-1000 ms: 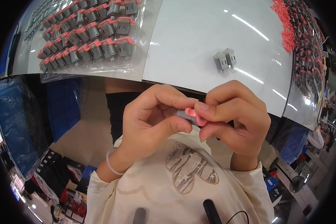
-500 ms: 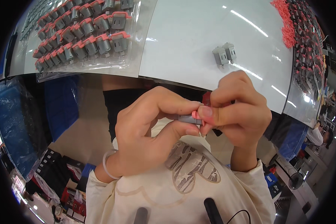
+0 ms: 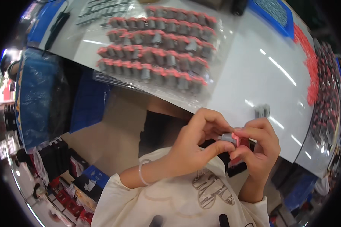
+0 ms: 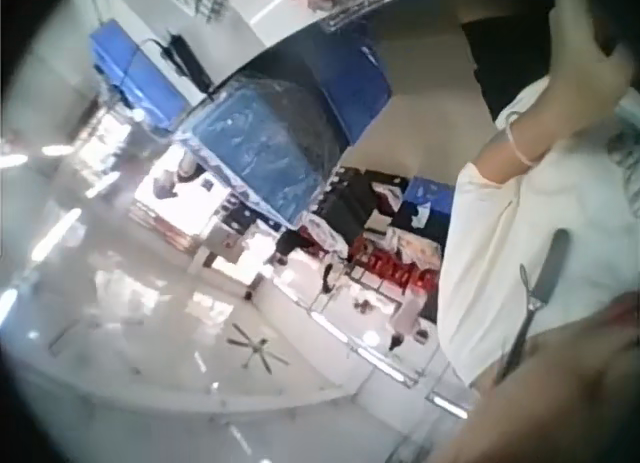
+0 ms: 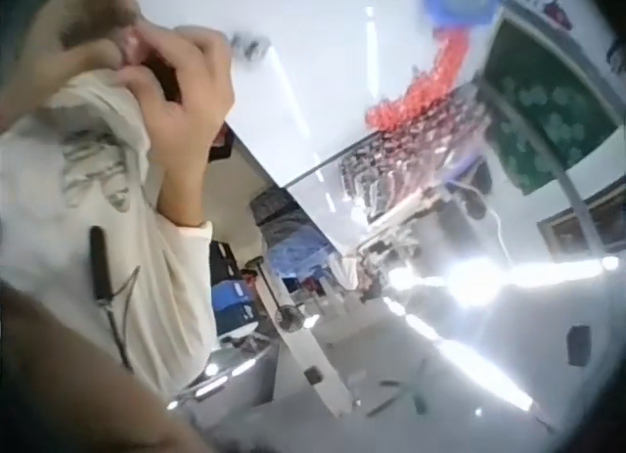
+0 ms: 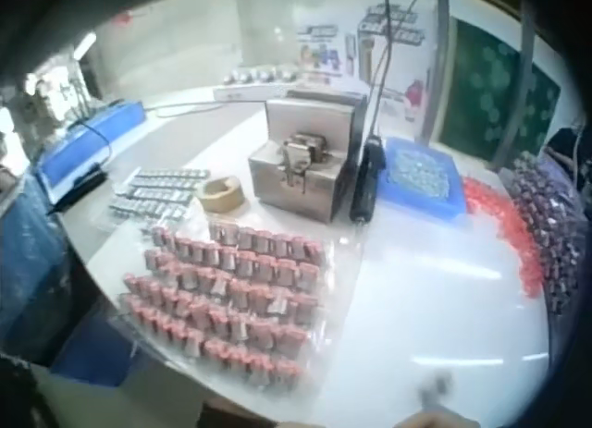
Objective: Assembling toy components by manually attaching pink rubber bands to grey plastic parts and organizing them into trays.
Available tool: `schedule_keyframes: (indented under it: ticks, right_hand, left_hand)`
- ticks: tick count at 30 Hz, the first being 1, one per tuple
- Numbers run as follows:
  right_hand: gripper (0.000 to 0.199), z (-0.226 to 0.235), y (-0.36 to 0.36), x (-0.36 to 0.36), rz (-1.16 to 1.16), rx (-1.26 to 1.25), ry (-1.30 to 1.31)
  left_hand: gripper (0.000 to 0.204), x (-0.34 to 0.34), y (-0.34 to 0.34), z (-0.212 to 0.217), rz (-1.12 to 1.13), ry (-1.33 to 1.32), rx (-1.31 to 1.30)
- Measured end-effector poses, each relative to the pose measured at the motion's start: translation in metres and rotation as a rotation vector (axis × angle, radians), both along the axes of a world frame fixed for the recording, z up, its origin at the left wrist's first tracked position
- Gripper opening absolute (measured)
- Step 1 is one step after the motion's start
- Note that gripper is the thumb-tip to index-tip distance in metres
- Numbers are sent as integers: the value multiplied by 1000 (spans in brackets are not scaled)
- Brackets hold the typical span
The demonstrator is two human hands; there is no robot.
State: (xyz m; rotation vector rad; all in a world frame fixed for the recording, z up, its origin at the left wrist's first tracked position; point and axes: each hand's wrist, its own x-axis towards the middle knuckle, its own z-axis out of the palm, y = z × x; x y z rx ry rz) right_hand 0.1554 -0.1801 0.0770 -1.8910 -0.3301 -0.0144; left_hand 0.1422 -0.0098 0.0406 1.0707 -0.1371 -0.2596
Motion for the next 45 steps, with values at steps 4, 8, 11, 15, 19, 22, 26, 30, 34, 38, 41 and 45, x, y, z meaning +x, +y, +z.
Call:
schedule_keyframes:
  ticks: [4, 8, 11, 15, 19, 22, 26, 30, 34, 38, 41, 45]
  right_hand:
    - [37, 16, 19, 20, 93, -144, -133]
    - [34, 31, 46, 40, 174, -163, -95]
    - [31, 41, 65, 56, 280, -209, -106]
    - [28, 46, 95, 82, 483, -274, -210]
    - [18, 53, 126, 148, 535, -282, -243]
    - [22, 51, 163, 203, 457, -374, -249]
    - [25, 19, 205, 245, 260, -381, -332]
    - [23, 8, 215, 244, 137, -568, -416]
    - [19, -4, 215, 243, 135, -619, -405]
    - [16, 14, 196, 226, 214, -676, -509]
    - [19, 33, 144, 206, 209, -631, -866]
    - [22, 43, 48, 162, 247, -643, -524]
  left_hand:
    - [38, 1, 20, 9, 32, 59, -51]
    - [37, 1, 41, 10, 131, 10, -154]
    - [37, -2, 54, 5, 208, -34, -179]
    - [35, -1, 80, 8, 268, -5, -96]
    - [39, -1, 109, 5, 329, -70, 94]
    - [36, -6, 118, 9, 231, -30, 157]
    - [27, -21, 120, 7, 107, -50, 206]
    - [26, -33, 123, 2, 100, -10, 276]
    - [25, -32, 118, 0, 92, 11, 272]
    - [24, -25, 114, 10, -2, -34, 337]
    - [22, -21, 108, 13, -45, -82, 384]
    - [20, -19, 97, 7, -54, -35, 428]
